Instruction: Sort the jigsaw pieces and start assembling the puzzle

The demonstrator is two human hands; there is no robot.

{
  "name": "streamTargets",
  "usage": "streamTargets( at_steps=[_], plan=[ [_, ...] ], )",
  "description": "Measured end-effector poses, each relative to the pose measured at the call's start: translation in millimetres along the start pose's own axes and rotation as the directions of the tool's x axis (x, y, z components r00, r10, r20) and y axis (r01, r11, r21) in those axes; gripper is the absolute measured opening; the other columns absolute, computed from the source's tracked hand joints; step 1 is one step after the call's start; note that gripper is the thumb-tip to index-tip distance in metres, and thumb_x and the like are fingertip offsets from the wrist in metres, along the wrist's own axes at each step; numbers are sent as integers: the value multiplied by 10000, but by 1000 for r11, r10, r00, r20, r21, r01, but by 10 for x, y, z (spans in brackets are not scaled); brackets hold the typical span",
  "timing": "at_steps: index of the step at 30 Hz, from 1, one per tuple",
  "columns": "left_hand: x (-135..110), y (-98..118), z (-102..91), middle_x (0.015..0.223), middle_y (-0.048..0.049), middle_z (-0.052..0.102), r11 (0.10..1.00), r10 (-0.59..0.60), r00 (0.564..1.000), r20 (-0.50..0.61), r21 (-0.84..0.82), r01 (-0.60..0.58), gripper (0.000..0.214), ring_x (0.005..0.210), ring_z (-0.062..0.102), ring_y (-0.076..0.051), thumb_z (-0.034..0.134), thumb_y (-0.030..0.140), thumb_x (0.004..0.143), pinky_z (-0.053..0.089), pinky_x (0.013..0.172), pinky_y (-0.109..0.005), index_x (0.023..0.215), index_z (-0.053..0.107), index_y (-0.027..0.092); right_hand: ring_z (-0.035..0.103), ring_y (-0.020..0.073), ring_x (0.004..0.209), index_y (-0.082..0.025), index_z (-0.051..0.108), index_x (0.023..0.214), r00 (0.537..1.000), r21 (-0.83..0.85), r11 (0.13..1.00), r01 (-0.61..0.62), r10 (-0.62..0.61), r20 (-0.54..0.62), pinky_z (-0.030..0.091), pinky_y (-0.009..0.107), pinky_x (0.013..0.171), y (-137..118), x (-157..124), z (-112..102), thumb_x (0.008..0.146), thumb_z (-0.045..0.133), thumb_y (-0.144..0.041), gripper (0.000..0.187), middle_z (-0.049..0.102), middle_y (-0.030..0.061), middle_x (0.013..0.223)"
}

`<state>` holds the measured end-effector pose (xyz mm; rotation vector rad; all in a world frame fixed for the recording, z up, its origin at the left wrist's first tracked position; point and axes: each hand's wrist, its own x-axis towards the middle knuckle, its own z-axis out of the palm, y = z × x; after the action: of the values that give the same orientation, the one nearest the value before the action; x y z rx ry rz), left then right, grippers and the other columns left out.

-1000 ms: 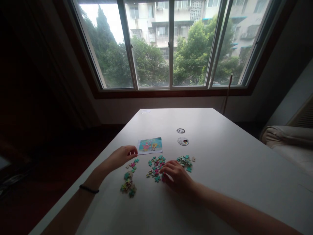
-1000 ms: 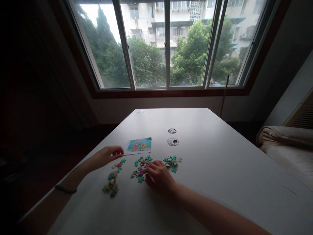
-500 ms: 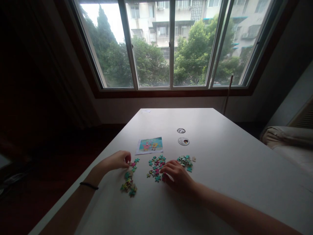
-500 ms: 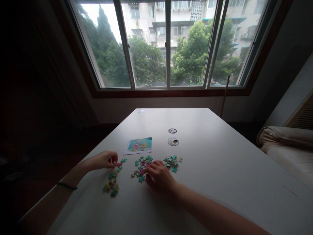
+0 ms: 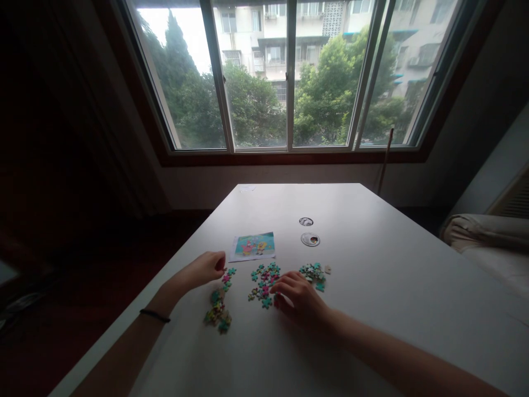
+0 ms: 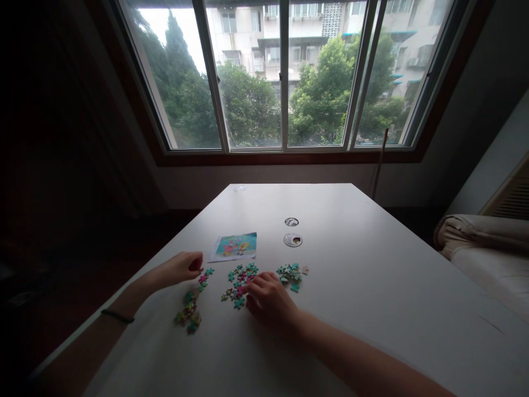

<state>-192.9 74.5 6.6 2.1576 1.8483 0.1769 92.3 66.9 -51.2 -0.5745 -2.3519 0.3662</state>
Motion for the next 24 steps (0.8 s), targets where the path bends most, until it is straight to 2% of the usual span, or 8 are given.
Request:
streamTargets(
  at_steps=[5,11,15,17,24],
  plan=[
    [-30,380,41,618,29,518,987,133,990,-51,-87,-137,42,560,459,-114,502,142,639,326,513,-203,639,471,170,543,186,839,-215,592,898,1000,40,999,-21,22,-13,406,322,782,-2,9,-8,807,518,-117,153,644,31,862],
    [-78,817,262,592,29,551,930,265,964,-36,-256,-265,108,554,482,-96,635,181,660,365,508,-180,623,546,135,555,169,800,-199,612,856,995,137,986,-93,96,-15,415,286,753,40,9,-10,851,505,-187,107,633,35,812],
    [-67,888,359,635,-10,624,779,289,957,-35,-573,-256,122,590,555,-123,693,199,641,433,544,-201,703,641,108,567,161,779,-186,621,829,985,228,961,-159,170,-31,423,263,725,72,19,-31,869,508,-259,140,627,41,825],
    [-50,883,378,666,-27,656,707,276,961,-23,-672,-219,149,612,582,-138,704,205,640,458,566,-213,744,671,105,566,153,743,-177,620,794,983,264,951,-162,179,-41,422,249,693,79,25,-45,866,513,-267,158,622,36,790],
    [-27,853,387,748,-39,699,606,275,961,37,-782,-143,183,692,622,-165,708,191,654,490,642,-244,821,695,119,540,133,673,-164,595,729,982,333,933,-139,173,-73,411,230,640,64,20,-64,853,518,-271,181,597,20,714]
  ],
)
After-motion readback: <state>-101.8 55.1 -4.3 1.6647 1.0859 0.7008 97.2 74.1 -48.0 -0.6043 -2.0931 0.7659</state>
